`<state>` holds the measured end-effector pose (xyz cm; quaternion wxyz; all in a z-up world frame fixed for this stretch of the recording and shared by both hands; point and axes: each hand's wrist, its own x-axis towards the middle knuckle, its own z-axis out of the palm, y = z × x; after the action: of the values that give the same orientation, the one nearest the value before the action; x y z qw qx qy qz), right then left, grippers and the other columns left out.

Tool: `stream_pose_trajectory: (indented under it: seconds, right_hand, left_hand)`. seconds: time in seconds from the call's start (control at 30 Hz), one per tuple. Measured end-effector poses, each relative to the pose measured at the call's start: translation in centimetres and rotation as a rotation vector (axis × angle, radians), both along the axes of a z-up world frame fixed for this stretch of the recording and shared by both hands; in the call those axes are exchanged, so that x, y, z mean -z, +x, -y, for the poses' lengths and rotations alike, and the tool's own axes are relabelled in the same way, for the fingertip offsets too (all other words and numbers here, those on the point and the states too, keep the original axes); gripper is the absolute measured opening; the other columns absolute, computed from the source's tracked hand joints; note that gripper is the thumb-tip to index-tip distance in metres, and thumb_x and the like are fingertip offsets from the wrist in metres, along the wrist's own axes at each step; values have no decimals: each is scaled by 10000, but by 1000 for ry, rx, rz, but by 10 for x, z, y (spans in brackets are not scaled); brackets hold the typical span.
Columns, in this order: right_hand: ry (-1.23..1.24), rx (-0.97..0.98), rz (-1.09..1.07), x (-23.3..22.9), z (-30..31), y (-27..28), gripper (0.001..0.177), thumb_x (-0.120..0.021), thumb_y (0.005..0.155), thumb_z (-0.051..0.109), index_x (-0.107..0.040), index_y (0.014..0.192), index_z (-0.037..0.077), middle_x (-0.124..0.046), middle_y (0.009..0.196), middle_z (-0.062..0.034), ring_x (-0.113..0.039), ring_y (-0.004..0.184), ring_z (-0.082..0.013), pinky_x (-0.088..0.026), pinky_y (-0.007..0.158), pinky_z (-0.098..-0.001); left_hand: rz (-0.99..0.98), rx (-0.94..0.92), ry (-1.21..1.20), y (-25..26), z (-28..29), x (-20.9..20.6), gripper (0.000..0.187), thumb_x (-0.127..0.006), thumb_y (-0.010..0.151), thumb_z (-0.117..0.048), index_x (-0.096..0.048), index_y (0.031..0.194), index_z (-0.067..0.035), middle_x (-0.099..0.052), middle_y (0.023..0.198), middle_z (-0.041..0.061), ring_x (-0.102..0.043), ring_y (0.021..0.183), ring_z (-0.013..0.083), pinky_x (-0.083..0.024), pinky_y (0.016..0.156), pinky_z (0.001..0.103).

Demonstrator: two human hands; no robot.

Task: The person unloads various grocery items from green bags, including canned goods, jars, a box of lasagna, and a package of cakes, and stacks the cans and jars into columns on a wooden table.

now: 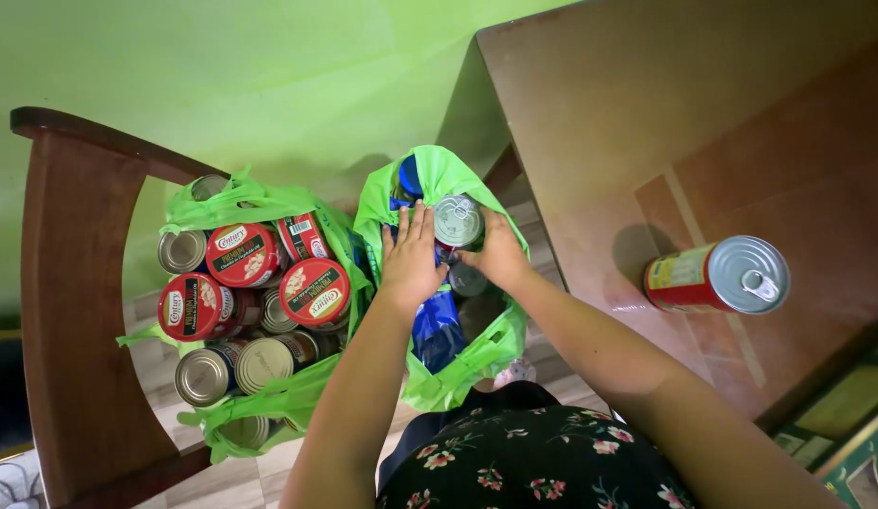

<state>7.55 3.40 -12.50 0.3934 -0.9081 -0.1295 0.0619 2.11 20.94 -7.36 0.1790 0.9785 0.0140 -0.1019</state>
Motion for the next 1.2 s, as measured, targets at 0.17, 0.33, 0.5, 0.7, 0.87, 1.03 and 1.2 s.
stream_pose_trajectory:
  seconds: [0.17, 0.33, 0.5, 0.7, 0.87, 1.03, 1.2]
  right_hand:
    - [-64, 65, -153, -11, -14, 9, 1204, -1006, 495, 243, -362, 1488, 21, -515, 1435, -241, -495, 1350, -384, -424, 1115, -423]
    - [-82, 114, -231, -12, -25, 14, 1262, -1028, 465, 253, -324, 1492, 45, -491, 1461, -219, -473, 1364, -368, -412, 1103, -423]
    - [-114, 150, -244, -6, -27, 13, 1208, -980, 483, 234, -359, 1509, 90, -536, 1435, -205, -542, 1307, -357, -474, 1058, -414]
    - [-126, 173, -67, -7, -15, -10, 1094, -961, 477, 328, -471, 1420, 66, -600, 1366, -190, -592, 1257, -351, -501, 1021, -418]
    - [0, 202, 112, -47, 7, -38, 1017, -955, 481, 346, -533, 1348, 23, -625, 1304, -195, -611, 1214, -359, -509, 1002, -427]
    - [118, 248, 205, -106, 32, -57, 926, -923, 483, 339, -575, 1283, 28, -656, 1201, -166, -653, 1140, -339, -531, 966, -420]
    - [100, 348, 280, -150, 73, -69, 941, -918, 467, 372, -576, 1269, 19, -649, 1182, -173, -655, 1122, -325, -532, 960, -415]
  left_hand:
    - [-82, -36, -10, 8, -3, -2, 1157, -891, 707, -314, -184, 1596, -96, -116, 1695, 98, -111, 1564, 301, -123, 1228, 576]
    - [-95, -67, -75, 11, -5, -1, 1195, -918, 664, -289, -191, 1594, -102, -116, 1701, 87, -109, 1571, 284, -120, 1236, 570]
    - [-116, -75, -96, 13, -7, 1, 1219, -924, 645, -278, -183, 1595, -95, -105, 1700, 88, -95, 1570, 280, -110, 1238, 569]
    - [-46, -33, -115, 7, -4, -2, 1188, -920, 645, -289, -212, 1573, -70, -114, 1687, 146, -90, 1563, 331, -116, 1218, 606]
    - [120, 28, -273, -10, 11, -25, 1177, -935, 596, -271, -270, 1550, -88, -194, 1663, 164, -143, 1555, 354, -146, 1187, 656]
    - [403, 59, -397, -23, 44, -50, 1197, -941, 566, -243, -275, 1537, -29, -336, 1593, 225, -280, 1509, 393, -185, 1154, 701]
    - [504, 88, -716, -19, 95, -69, 1154, -904, 633, -263, -274, 1568, -12, -573, 1428, 233, -591, 1308, 390, -500, 1100, 475]
